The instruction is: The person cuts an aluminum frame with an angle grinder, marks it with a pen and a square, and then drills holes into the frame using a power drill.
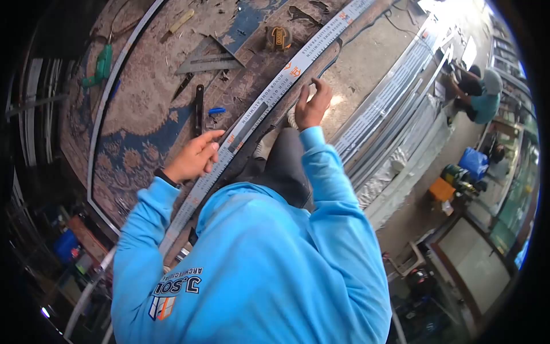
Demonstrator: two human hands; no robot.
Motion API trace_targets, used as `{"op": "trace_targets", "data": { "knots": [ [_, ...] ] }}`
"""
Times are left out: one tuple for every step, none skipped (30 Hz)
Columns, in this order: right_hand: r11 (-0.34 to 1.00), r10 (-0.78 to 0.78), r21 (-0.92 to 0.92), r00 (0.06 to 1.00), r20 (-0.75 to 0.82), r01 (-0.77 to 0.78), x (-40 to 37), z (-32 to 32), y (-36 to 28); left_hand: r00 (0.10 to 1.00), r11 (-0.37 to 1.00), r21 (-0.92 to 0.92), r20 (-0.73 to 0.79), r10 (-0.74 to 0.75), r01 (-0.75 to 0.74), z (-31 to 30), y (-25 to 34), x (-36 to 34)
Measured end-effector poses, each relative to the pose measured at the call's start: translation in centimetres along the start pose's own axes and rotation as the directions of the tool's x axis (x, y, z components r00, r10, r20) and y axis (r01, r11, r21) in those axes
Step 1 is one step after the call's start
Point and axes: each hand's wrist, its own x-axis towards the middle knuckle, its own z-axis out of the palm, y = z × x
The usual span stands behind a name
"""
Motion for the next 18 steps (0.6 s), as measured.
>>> {"op": "trace_targets", "data": {
  "knots": [
    [0.993,0.036,0.106,0.988,0.153,-0.052,2.2,-1.4,-1.2,1.0,0.968,-0.252,-0.004,-0.007,0.006,1.7,-1.0,0.2],
    [0.96,0.12,0.192,0.917,0.38,-0.205,3.5,-2.7,-3.6,0.998,0.948,-0.316,-0.056,0.012,-0.029,3.2,-1.2,0.6],
    [0.902,0.163,0.228,0.78,0.603,-0.365,3.7,-3.8,-5.5,0.992,0.921,-0.383,-0.121,0.023,-0.068,4.8,-1.1,1.2],
    [0.836,0.227,0.154,0.587,0.777,-0.527,3.2,-4.0,-6.3,0.972,0.881,-0.437,-0.211,0.098,-0.184,6.5,-0.8,2.1],
    [0.752,0.273,0.022,0.341,0.899,-0.659,2.1,-4.4,-7.0,0.939,0.914,-0.305,-0.295,0.176,-0.267,7.5,1.5,2.2],
    [0.48,0.29,0.078,0.242,0.926,-0.874,0.5,-4.7,-9.6,0.844,0.882,-0.124,-0.374,0.383,-0.455,8.7,2.0,3.7],
    [0.147,0.287,0.095,0.134,0.949,-0.985,-0.1,-4.7,-11.6,0.708,0.798,0.081,-0.415,0.571,-0.597,9.5,2.2,5.1],
    [0.228,0.244,0.08,0.137,0.96,-0.97,0.8,-3.9,-10.3,0.692,0.817,0.17,-0.454,0.561,-0.551,9.1,3.7,4.6],
    [0.301,0.2,0.071,0.136,0.97,-0.951,1.7,-3.4,-8.9,0.625,0.801,0.278,-0.51,0.591,-0.531,8.5,4.2,4.3],
    [0.444,0.128,0.035,0.102,0.987,-0.895,4.4,-3.2,-7.2,0.581,0.838,0.243,-0.626,0.52,-0.488,8.3,3.6,4.5],
    [0.599,0.085,0.053,0.13,0.988,-0.799,7.4,-3.4,-8.5,0.517,0.868,0.208,-0.732,0.444,-0.451,8.0,2.7,4.7],
    [0.827,0.051,-0.019,0.041,0.998,-0.561,10.2,-2.9,-7.4,0.411,0.916,0.257,-0.833,0.372,-0.308,7.9,0.1,5.7],
    [0.967,0.036,-0.048,-0.053,0.998,-0.252,12.8,-2.4,-6.4,0.286,0.952,0.268,-0.91,0.301,-0.149,8.5,-3.4,6.8],
    [0.99,-0.12,0.113,-0.09,0.989,-0.088,14.2,-1.5,-5.5,0.215,0.965,0.257,-0.941,0.261,-0.045,9.0,-7.3,8.0],
    [0.956,-0.273,0.285,-0.153,0.95,0.064,15.2,-0.1,-5.0,0.141,0.97,0.235,-0.964,0.225,0.057,9.4,-10.0,9.2],
    [0.973,-0.144,0.173,-0.19,0.971,0.151,16.2,1.3,-7.1,0.112,0.965,0.232,-0.969,0.218,0.124,9.7,-9.9,9.6],
    [0.968,-0.232,0.244,-0.171,0.958,0.052,16.4,2.6,-8.3,0.088,0.956,0.228,-0.973,0.215,0.187,10.0,-10.0,9.9],
    [0.932,-0.308,0.338,-0.202,0.93,0.134,16.3,3.3,-8.8,0.087,0.953,0.187,-0.981,0.171,0.239,10.1,-9.9,10.3]
  ]
}}
